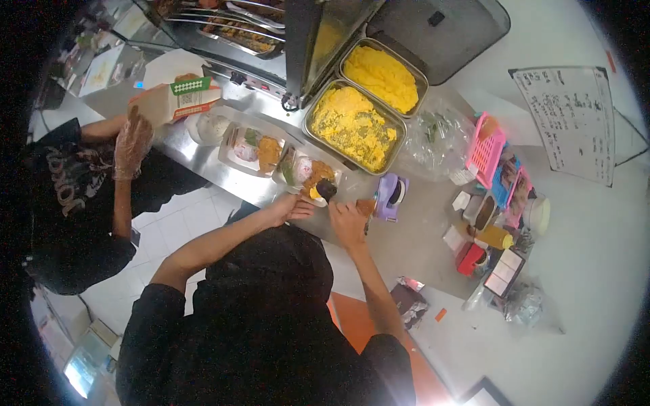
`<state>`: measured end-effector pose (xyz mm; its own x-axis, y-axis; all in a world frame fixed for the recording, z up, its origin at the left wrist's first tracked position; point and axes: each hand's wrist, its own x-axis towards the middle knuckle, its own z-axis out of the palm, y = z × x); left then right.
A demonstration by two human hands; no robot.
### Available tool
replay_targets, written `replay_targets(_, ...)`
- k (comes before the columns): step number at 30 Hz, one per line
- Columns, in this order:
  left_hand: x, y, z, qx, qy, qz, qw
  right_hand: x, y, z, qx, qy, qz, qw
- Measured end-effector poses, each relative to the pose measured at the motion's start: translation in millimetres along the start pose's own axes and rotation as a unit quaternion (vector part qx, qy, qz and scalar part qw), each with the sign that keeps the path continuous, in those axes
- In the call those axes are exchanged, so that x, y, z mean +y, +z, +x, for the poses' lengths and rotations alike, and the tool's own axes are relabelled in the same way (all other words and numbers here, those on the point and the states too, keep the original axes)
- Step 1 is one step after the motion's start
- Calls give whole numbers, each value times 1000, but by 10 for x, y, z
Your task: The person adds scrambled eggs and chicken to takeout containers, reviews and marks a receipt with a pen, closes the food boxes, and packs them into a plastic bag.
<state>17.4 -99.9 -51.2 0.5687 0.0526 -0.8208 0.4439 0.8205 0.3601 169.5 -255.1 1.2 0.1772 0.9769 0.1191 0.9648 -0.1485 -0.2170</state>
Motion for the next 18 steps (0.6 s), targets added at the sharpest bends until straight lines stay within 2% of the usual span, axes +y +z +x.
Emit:
replay_targets(5,53,-15,-5,-26,-11,-64,998,-183,123,-143,63,33,-65,995)
replay_targets(10,-1,-71,20,-33,-29,-113,993,-256,102,-158,97,59,-30,993)
replay_targets(15,31,-70,38,-31,-40,-67,996,-294,162,-120,104,68,50,991)
replay_targets(16,173,-64,-62,-29,-34,-66,997,-322,69,-34,135,102,89,982)
replay_targets(18,346,-13,-373,-35,-39,92,994,-385,-197,-45,157,139,129,969)
